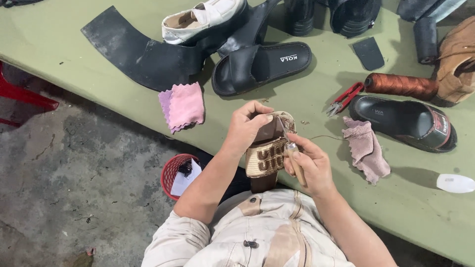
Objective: Hand-stitching the upper strap of a branded sandal to repair it.
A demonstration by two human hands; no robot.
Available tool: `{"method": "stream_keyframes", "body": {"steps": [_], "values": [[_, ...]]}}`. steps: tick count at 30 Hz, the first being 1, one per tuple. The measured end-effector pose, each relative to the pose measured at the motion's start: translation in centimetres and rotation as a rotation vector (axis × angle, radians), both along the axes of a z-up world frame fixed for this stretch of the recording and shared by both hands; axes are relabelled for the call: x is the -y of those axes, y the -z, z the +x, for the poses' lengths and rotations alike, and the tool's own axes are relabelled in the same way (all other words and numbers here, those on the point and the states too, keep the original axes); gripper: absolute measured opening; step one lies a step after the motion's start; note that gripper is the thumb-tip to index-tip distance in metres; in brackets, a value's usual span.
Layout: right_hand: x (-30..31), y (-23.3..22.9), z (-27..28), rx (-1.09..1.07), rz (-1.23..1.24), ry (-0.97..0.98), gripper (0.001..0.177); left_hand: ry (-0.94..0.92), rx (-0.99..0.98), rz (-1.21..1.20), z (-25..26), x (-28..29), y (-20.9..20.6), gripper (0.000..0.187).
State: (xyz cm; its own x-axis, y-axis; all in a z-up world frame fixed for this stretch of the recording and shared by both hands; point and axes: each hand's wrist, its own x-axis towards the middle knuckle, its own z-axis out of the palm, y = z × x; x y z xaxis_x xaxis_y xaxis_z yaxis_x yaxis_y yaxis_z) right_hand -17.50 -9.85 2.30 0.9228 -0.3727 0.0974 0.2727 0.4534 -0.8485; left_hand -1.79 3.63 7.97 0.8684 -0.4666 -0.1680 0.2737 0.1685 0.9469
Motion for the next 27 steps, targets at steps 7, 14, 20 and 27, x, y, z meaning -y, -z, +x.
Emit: {"method": "stream_keyframes", "body": {"steps": [7, 14, 20, 27], "values": [[1.7, -8.1, -2.2, -0.23, -0.465, 0.046, 0.044, -0.063, 0.009, 0.058, 0.0, -0.9, 0.2, 0.02], [0.9, -7.2, -1.5, -0.184, -0.77, 0.126, 0.045, -0.018, 0.058, 0.049, -0.7, -0.5, -0.2, 0.019], [0.5, -7.7, -1.6, -0.177, -0.943, 0.145, 0.041, -0.005, 0.064, 0.013, -1.4, -0.4, -0.6, 0.018], [0.6, -7.2, -1.5, -0.162, -0.994, 0.151, 0.039, -0.008, 0.048, -0.025, -1.0, -0.5, 0.1, 0.019]]}}
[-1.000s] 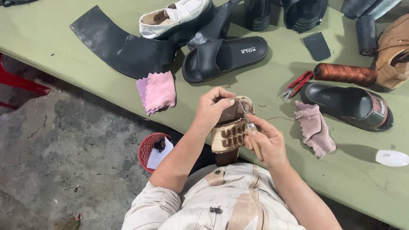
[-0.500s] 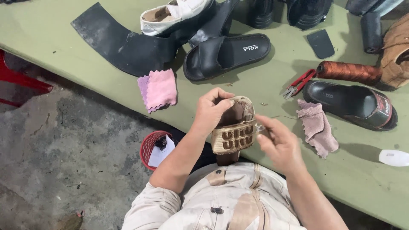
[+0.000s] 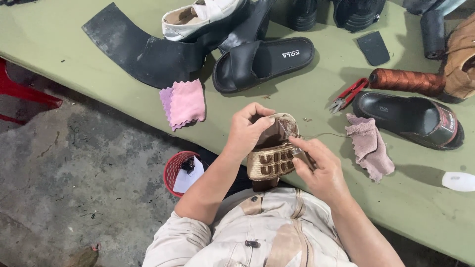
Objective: Hand-stitching the upper strap of a branded sandal to repair it.
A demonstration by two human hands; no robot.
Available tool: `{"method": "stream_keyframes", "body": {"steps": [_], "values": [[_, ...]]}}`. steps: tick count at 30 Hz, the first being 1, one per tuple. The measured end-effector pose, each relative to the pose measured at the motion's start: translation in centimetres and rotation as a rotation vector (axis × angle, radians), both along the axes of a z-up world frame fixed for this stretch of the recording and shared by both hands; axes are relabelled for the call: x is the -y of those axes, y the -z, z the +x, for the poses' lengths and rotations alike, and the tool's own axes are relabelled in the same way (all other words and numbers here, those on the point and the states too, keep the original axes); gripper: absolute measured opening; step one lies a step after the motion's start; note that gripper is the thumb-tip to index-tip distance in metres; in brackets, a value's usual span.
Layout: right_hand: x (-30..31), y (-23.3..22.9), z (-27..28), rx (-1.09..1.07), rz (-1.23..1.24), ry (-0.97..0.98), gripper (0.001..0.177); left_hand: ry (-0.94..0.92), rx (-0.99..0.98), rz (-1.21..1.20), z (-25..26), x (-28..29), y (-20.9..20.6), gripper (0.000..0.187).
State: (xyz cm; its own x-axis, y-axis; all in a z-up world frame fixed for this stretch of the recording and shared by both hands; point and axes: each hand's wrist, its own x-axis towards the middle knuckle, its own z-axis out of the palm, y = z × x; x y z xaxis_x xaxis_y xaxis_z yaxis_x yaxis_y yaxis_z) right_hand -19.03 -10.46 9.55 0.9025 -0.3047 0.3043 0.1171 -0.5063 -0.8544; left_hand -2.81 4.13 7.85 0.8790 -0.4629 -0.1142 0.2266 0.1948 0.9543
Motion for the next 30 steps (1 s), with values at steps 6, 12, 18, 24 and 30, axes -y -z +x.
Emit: {"method": "stream_keyframes", "body": {"steps": [6, 12, 18, 24, 30], "values": [[0.1, 0.2, -0.4, -0.01, 0.086, -0.006, 0.037, -0.001, 0.024, 0.008, 0.0, 0.0, -0.2, 0.018], [0.3, 0.3, -0.2, -0.012, 0.053, -0.001, 0.038, 0.002, 0.011, 0.023, 0.0, 0.0, 0.2, 0.018], [1.2, 1.1, -0.7, 0.025, -0.046, 0.073, 0.037, -0.007, 0.023, 0.049, 0.0, 0.3, -0.3, 0.017], [6.8, 4.0, 2.1, 0.166, -0.723, 0.269, 0.032, -0.005, 0.184, 0.146, -0.8, 0.2, -1.0, 0.015], [2.8, -1.7, 3.5, 0.348, -0.824, 0.163, 0.014, 0.018, 0.339, 0.225, -2.7, 1.4, -2.8, 0.015]]}}
